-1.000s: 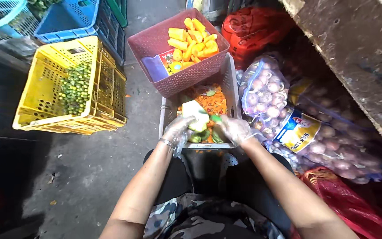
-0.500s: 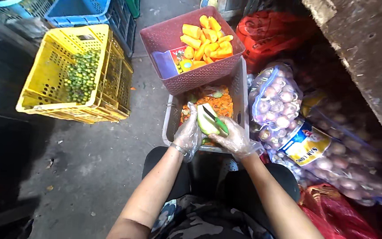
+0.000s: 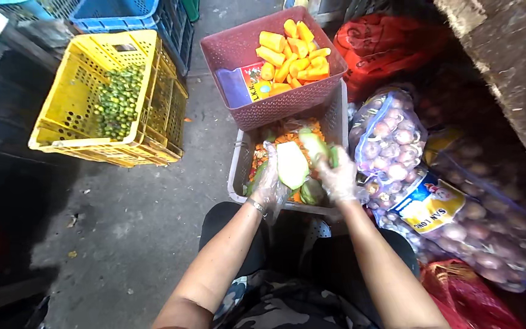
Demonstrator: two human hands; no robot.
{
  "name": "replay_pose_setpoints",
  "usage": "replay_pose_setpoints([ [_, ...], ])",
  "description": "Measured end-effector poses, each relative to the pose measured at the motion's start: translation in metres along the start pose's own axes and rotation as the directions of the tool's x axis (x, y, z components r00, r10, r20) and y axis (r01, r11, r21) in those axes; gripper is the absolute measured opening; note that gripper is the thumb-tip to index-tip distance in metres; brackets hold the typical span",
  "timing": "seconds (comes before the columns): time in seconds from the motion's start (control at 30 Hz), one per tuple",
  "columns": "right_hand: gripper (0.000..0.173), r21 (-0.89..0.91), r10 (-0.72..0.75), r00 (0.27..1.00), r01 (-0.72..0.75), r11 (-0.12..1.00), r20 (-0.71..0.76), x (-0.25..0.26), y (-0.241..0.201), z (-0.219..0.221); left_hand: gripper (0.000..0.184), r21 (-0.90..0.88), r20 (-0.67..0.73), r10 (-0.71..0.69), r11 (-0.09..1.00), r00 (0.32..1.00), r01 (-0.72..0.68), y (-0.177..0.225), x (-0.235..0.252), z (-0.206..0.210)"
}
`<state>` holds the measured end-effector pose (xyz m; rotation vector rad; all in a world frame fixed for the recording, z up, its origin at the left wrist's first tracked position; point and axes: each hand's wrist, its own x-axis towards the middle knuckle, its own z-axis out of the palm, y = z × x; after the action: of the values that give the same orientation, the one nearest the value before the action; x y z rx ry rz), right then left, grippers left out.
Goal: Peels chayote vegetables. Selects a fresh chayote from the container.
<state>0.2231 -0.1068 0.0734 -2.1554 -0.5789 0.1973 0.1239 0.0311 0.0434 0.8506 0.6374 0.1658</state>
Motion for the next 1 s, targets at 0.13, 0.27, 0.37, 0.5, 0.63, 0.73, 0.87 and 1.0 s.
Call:
replay_pose_setpoints([
  [0.13, 0.055, -0.193, 0.232, 0.973, -0.227, 0.955, 0.001, 0.040, 0.002, -0.025, 0.082, -0.152, -0.028, 0.023, 0.988, 0.999, -0.027, 0.007, -0.001, -0.001],
  [0.27, 0.057, -0.209, 0.173, 0.984, -0.160, 0.965, 0.050, 0.010, -0.011, -0.029, 0.082, -0.224, -0.021, 0.045, 0.974, 0.999, -0.048, 0.011, -0.003, 0.000],
  [0.37, 0.045, -0.171, 0.109, 0.971, -0.073, 0.983, 0.213, -0.036, -0.017, -0.004, 0.078, -0.193, -0.077, 0.110, 0.974, 0.991, -0.123, 0.007, -0.001, -0.003],
  [0.5, 0.042, -0.232, -0.128, 0.976, 0.167, 0.958, 0.174, -0.075, -0.009, 0.033, 0.082, 0.093, -0.331, 0.079, 0.994, 0.940, -0.051, 0.007, -0.010, 0.004],
  [0.63, 0.046, -0.299, -0.069, 0.968, 0.141, 0.944, 0.242, -0.076, -0.012, 0.041, 0.096, 0.258, -0.476, 0.064, 0.964, 0.877, 0.070, 0.004, -0.009, 0.005],
  [0.73, 0.048, -0.381, 0.109, 0.939, 0.025, 0.924, 0.327, -0.067, -0.018, 0.037, 0.086, 0.251, -0.413, 0.100, 0.968, 0.905, 0.008, 0.001, -0.010, 0.002],
  [0.87, 0.050, -0.387, 0.241, 0.862, -0.057, 0.920, 0.445, -0.057, -0.023, 0.032, 0.079, 0.305, -0.333, 0.131, 0.952, 0.934, -0.025, 0.000, -0.012, -0.002],
  [1.0, 0.046, -0.327, 0.068, 0.934, 0.055, 0.944, 0.352, -0.069, -0.019, 0.042, 0.078, 0.145, -0.396, 0.087, 0.989, 0.914, -0.032, 0.006, -0.015, 0.007],
])
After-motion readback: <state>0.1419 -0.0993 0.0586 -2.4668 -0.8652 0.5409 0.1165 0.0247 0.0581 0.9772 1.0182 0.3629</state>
